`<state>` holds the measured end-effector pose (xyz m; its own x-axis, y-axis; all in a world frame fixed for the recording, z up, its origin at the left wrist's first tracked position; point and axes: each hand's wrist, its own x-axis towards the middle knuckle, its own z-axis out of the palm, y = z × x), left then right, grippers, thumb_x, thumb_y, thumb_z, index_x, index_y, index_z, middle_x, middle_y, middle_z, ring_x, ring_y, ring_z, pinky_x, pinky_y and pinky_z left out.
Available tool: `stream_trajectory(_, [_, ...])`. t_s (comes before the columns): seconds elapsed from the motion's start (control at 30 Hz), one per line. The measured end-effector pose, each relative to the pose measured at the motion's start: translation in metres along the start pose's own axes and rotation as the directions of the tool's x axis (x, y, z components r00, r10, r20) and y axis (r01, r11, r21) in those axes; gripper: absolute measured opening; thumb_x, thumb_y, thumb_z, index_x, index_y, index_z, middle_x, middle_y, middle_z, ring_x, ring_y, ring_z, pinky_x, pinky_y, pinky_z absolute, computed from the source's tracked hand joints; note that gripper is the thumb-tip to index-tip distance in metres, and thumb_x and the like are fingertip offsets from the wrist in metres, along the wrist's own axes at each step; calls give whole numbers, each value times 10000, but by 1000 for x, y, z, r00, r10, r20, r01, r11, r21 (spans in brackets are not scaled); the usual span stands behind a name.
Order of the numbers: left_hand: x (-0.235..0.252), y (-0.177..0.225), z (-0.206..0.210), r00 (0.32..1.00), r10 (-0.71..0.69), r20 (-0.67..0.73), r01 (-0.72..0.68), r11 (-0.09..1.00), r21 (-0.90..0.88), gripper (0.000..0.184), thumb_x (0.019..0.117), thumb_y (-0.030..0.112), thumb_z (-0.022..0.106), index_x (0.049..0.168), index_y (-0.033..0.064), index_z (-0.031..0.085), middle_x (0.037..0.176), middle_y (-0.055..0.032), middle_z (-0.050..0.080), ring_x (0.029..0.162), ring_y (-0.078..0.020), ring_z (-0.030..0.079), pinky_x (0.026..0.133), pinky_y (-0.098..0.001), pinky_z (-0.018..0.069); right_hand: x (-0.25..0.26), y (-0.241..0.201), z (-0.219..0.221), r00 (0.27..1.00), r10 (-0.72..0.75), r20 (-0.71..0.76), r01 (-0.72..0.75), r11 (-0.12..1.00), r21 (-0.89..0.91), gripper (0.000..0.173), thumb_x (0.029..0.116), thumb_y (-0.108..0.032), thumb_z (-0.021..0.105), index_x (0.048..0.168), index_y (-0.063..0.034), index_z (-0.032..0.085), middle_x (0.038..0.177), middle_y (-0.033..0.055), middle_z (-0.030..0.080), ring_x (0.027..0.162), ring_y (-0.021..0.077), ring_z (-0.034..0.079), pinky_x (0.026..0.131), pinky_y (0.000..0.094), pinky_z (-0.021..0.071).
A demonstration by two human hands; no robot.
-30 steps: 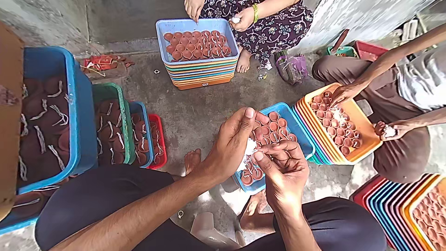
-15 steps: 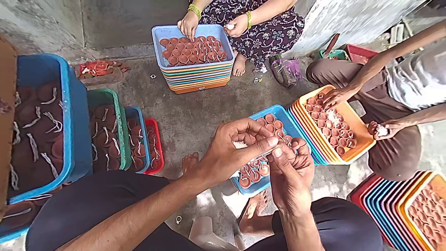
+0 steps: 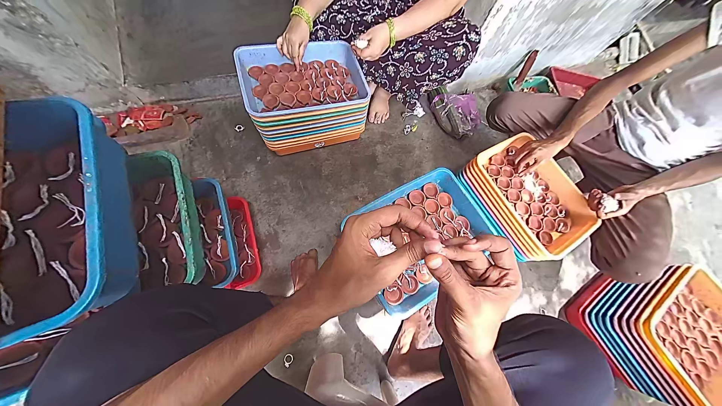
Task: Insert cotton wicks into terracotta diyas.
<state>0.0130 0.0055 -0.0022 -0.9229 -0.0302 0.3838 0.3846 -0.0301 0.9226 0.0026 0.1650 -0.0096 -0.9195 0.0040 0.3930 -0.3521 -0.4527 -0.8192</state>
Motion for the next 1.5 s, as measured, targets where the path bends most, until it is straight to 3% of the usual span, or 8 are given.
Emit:
stream_trajectory(0.2, [-3,-4,-1,996,-89,28,91,992,-85,151,927,97,756,1054,25,715,894,-47,690,700,-95,621,639,-210,543,2,1,-3,999,-35,36,37,997,-63,423,678,96,902,1012,-4,661,897,129,756,810,192,759,780,326,660])
stream_trajectory(0.37, [-3,-7,-1,991,-125,49,130,985,-117,155,932,104,750,1058,23,710,912,-59,700,727,-109,643,663,-223,560,6,-2,-8,991,92,95,-93,996,5,409,704,97,886,1030,7,658,903,150,754,811,192,755,773,322,652])
stream_trajectory(0.67, [-4,-3,5,948,-299,112,318,918,-236,116,1021,120,637,1062,26,691,815,-27,678,596,-46,589,527,-167,502,11,-2,-15,966,244,86,-250,966,61,334,747,91,854,1016,7,674,903,140,757,819,176,754,797,320,645])
stream_trajectory(0.8, [-2,4,0,942,-308,132,331,918,-218,169,1000,121,675,1119,20,741,878,-34,726,638,-42,625,558,-161,524,13,-4,-15,970,234,68,-238,969,62,303,774,74,843,1023,4,685,904,129,754,815,162,747,800,306,638])
stream_trajectory(0.93, [-1,7,-4,931,-333,150,361,904,-229,144,977,113,706,1069,22,769,862,-28,725,622,-32,608,540,-151,509,13,-4,-16,963,248,101,-260,958,125,275,812,71,813,1042,9,675,916,139,742,809,167,740,777,308,638])
stream_trajectory(1.2, [-2,9,-2,859,-415,299,490,835,-251,167,1047,165,605,1101,57,721,894,15,687,586,-8,556,519,-145,484,13,-3,-17,950,295,103,-306,944,120,241,838,53,798,1056,11,704,947,155,747,844,171,742,811,316,631])
stream_trajectory(1.37, [1,9,-6,870,-414,269,471,858,-203,104,990,139,693,982,50,747,818,2,691,583,-15,564,515,-141,476,17,-6,-20,951,280,129,-292,952,91,268,850,43,793,1101,-5,710,970,144,750,885,165,741,852,315,626])
stream_trajectory(1.5, [2,11,-9,862,-406,302,461,877,-136,133,1002,169,682,997,58,756,832,9,706,595,-4,566,505,-134,452,22,-6,-26,962,264,74,-265,964,-3,276,836,38,804,1094,-30,736,964,112,743,861,138,721,839,302,618])
